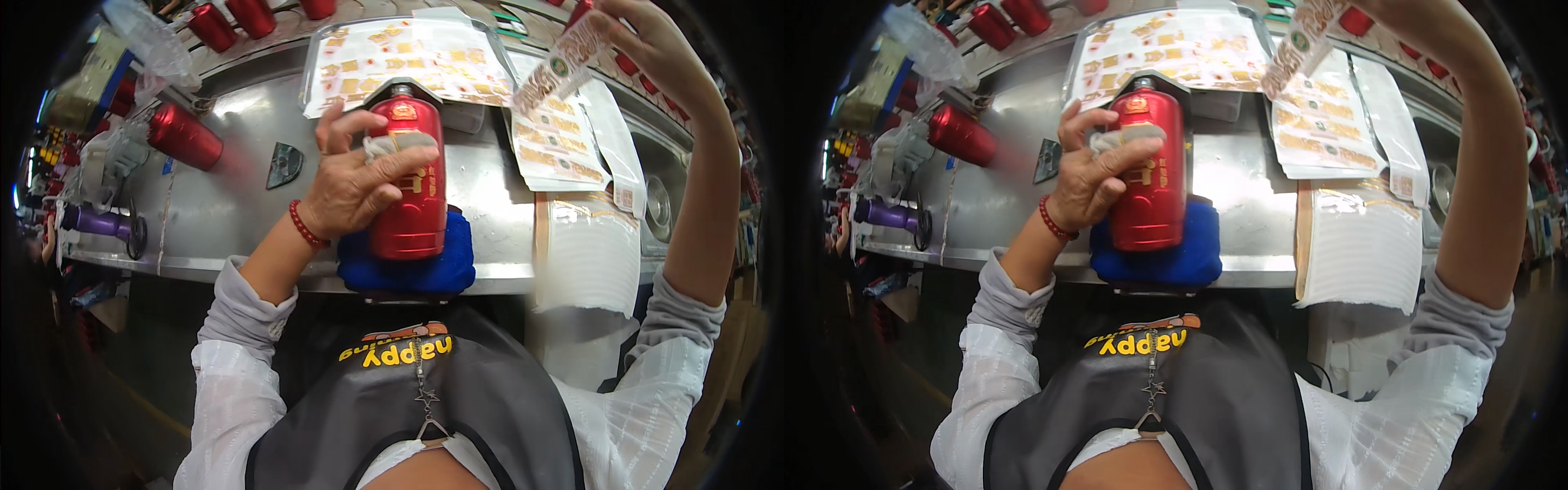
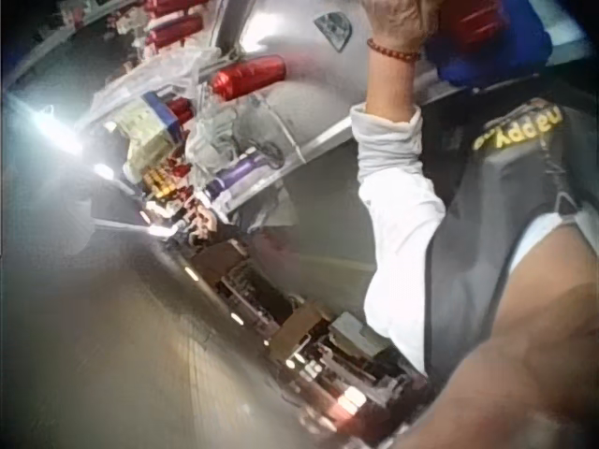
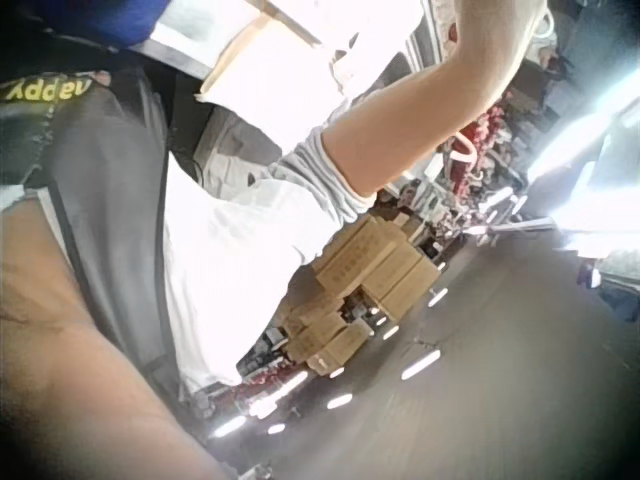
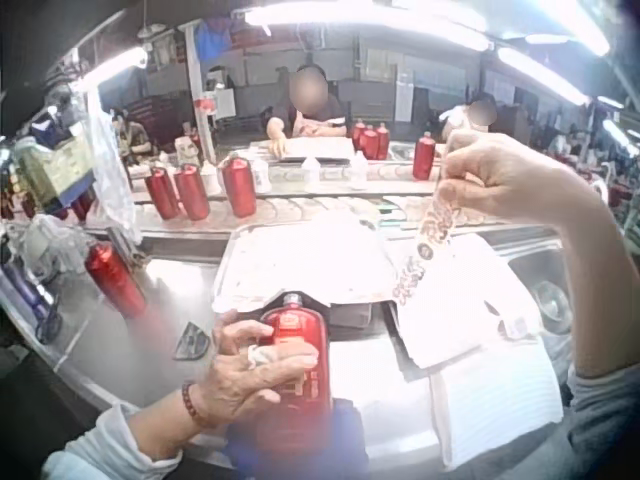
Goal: The person applies gold decorative stickers to red cylindrical bottles. They peel each sticker from a sheet, align it on the bottle, and smooth it down with a green squeegee. The person repeats this process on multiple bottles, rotating them to ensure the sticker adheres evenly.
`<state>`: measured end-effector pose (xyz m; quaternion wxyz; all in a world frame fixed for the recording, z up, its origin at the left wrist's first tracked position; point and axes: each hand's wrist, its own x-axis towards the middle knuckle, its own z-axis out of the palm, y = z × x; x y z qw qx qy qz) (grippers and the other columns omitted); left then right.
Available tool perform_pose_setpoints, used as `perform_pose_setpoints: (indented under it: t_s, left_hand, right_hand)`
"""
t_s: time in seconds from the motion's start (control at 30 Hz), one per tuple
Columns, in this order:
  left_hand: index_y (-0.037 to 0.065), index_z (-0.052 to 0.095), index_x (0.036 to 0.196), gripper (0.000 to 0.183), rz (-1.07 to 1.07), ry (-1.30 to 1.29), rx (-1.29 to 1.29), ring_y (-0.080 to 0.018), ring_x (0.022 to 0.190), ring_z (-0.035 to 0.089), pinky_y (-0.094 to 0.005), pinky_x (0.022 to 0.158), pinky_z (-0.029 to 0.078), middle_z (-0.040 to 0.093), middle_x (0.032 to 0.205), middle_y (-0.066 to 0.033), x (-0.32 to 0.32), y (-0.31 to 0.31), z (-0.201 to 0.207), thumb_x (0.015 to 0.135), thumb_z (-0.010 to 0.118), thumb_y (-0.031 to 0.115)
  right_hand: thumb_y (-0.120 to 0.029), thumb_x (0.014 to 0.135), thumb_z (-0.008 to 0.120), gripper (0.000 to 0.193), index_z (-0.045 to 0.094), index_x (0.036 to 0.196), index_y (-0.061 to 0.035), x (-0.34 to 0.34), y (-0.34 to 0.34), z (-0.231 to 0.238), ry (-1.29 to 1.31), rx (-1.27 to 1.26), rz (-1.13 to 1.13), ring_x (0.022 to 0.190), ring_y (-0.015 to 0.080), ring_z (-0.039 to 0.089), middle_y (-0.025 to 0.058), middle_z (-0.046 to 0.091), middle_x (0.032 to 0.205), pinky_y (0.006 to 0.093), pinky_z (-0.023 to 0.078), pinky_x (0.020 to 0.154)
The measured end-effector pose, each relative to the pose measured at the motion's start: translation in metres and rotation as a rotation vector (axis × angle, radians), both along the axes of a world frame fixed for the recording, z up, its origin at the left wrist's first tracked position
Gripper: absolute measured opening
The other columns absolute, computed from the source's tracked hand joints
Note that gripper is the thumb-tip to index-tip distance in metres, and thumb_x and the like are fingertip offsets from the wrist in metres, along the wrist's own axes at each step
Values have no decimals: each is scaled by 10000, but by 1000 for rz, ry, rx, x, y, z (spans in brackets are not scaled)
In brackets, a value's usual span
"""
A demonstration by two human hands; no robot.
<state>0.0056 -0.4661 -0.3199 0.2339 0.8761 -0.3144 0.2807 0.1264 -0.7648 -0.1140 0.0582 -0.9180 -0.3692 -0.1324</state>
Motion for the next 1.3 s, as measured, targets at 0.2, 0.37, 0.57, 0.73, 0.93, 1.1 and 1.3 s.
perform_pose_setpoints:
  t_s: [0.2,0.37,0.57,0.73,0.93,1.1,1.3]
  left_hand:
    - [292,685,1304,512,-2,20,36,-191,1252,455,-501,1223,34,723,1142,77,-42,-9,-11,1037,357,580]
    - [301,659,1340,515,-24,30,33,-210,1278,444,-521,1209,42,727,1119,45,-14,2,-4,1048,333,573]
    - [267,697,1277,465,-104,31,-137,-208,1173,505,-489,1208,35,758,999,34,43,10,8,1049,395,538]
    - [252,703,1274,489,-79,57,-53,-208,1190,484,-476,1216,23,747,1090,41,33,8,7,1052,371,535]
    - [279,687,1301,531,-74,69,9,-207,1256,453,-513,1220,-11,717,1173,55,-16,-5,0,1039,344,587]
    - [216,622,1388,611,52,94,-127,-231,1358,366,-518,1207,-31,666,1282,35,-37,-6,-18,1046,290,598]
    - [164,583,1428,614,218,70,-230,-262,1362,373,-502,1204,23,633,1367,-3,-26,4,-23,1050,328,575]
  right_hand:
    - [-211,1002,612,271,531,853,1,-15,-9,-8,36,83,342,897,218,529,111,507,1012,351,442,790]
    - [-165,982,612,259,505,801,-14,-50,0,-5,11,92,434,872,232,531,136,515,1018,346,425,737]
    - [-162,981,609,252,515,804,-10,-45,-6,-12,51,120,420,862,234,536,149,523,1021,341,420,714]
    - [-147,993,586,249,515,799,-8,-37,-18,-19,113,68,369,850,219,527,150,521,1021,338,401,686]
    - [-152,985,598,263,514,789,1,-44,-24,-29,110,78,383,836,204,534,153,527,1026,325,404,659]
    - [-168,947,639,280,504,772,3,-65,-20,-28,114,129,374,861,244,547,159,529,1005,332,428,704]
    - [-135,925,653,259,497,771,3,-79,-9,-21,132,174,397,883,262,556,158,526,992,346,437,736]
